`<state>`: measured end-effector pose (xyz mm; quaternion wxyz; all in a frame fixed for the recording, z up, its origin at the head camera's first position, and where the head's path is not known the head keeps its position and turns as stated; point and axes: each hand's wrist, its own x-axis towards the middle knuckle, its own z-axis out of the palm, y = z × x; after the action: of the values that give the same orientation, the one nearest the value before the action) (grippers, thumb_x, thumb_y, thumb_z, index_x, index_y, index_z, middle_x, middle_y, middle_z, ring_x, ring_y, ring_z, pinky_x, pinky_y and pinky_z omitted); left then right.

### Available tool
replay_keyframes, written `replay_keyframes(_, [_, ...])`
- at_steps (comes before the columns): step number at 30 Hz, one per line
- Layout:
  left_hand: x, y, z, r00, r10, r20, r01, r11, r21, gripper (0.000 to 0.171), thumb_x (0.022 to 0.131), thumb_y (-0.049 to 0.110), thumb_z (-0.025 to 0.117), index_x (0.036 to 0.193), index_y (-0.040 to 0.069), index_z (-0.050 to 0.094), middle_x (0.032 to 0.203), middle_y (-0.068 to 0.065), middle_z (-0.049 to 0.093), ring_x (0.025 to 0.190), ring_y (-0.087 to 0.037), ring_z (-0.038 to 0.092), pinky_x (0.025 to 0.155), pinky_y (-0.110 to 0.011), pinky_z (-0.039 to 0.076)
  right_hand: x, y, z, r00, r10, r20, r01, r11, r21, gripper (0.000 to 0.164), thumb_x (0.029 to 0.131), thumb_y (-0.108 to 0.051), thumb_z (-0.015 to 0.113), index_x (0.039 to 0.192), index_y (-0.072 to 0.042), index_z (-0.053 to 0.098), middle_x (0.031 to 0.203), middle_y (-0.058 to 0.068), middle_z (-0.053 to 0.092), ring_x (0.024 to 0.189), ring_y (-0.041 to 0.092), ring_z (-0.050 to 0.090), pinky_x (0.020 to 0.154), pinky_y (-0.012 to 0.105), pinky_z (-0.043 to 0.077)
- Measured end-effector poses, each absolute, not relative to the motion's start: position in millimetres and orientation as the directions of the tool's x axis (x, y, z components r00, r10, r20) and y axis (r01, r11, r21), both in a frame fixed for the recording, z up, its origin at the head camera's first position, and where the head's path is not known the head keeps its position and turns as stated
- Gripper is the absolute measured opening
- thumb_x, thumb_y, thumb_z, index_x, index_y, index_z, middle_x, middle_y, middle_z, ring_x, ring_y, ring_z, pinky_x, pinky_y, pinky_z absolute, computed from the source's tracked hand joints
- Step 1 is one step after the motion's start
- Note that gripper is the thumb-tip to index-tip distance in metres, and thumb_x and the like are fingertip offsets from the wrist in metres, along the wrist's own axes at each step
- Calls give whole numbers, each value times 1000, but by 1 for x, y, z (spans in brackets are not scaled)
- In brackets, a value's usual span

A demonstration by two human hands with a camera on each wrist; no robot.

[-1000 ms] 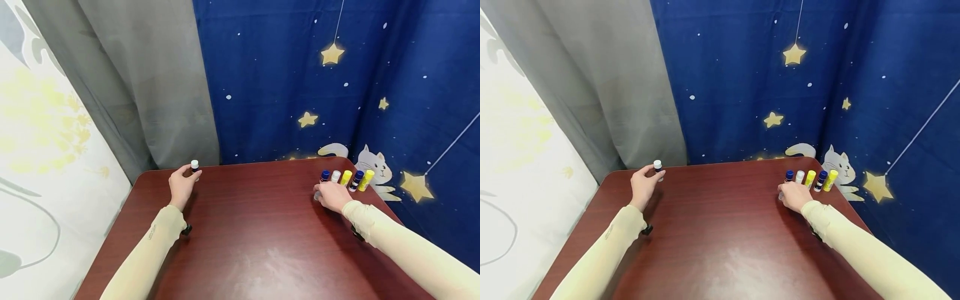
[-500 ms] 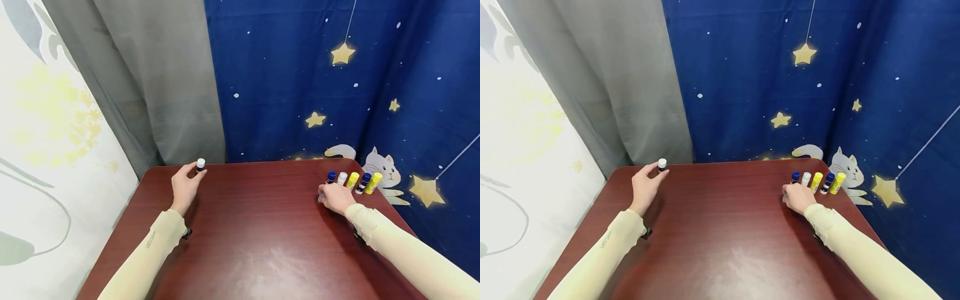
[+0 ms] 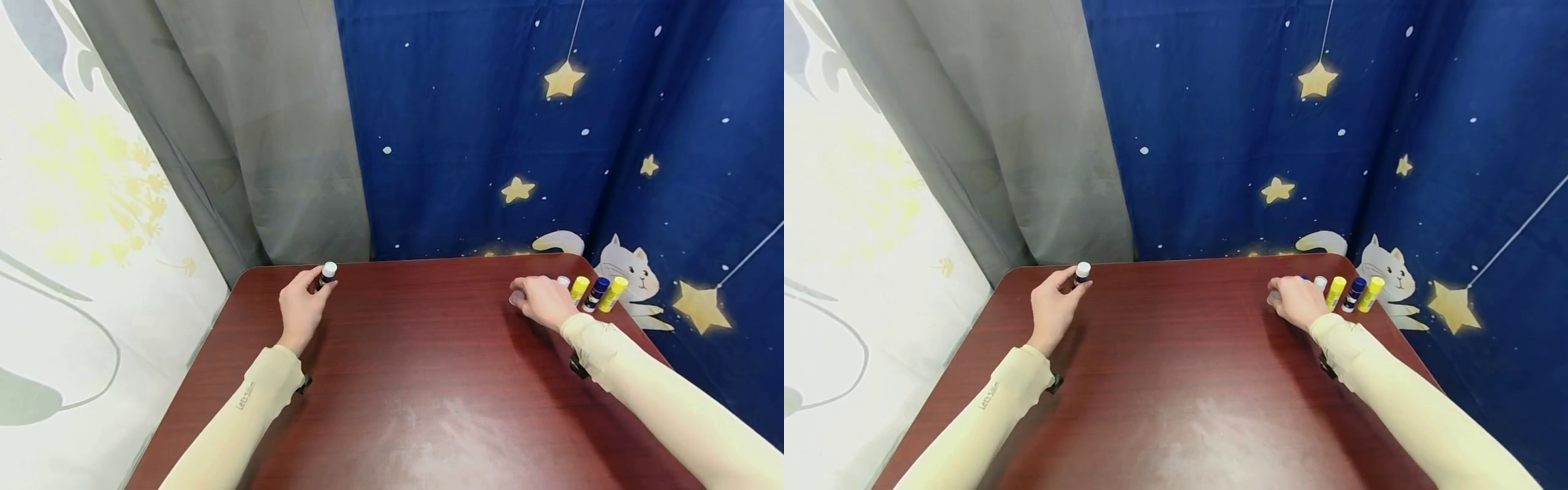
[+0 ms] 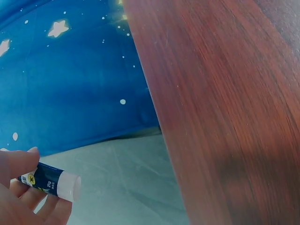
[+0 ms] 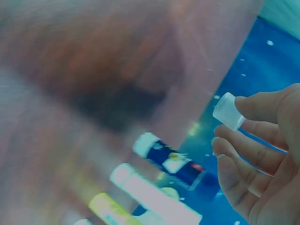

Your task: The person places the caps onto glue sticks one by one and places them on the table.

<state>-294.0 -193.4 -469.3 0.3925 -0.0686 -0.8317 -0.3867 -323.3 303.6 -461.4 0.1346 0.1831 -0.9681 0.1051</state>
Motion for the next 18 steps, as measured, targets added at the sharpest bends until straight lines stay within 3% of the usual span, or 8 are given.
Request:
replay_keyframes(6, [-293,-188,-467,-653,-173,737,437,708,554,37,82,20,86,117,17,77,90,-1,70,72,-21,58,65,-31,39,-326,290,-437,-884,-292,365,-372,912,-170,21,91,-26,74,110,-18,75,100,3,73,85,26,68,66,51,51])
replay_keyframes(12, [-290,-181,-461,-658,-176,732,465,669,579,38,80,22,88,115,18,73,101,3,75,77,-18,68,68,-29,45,-324,275,-416,-869,-281,408,-385,901,-200,20,91,-26,75,109,-19,75,100,2,72,84,25,65,73,51,54])
replay_keyframes(18, [-286,-173,-459,-636,-158,755,486,678,552,30,81,21,87,108,19,74,92,5,73,70,-15,61,64,-30,44,-320,258,-402,-858,-276,432,-402,886,-232,19,91,-25,76,109,-19,76,95,1,71,81,23,63,71,47,54])
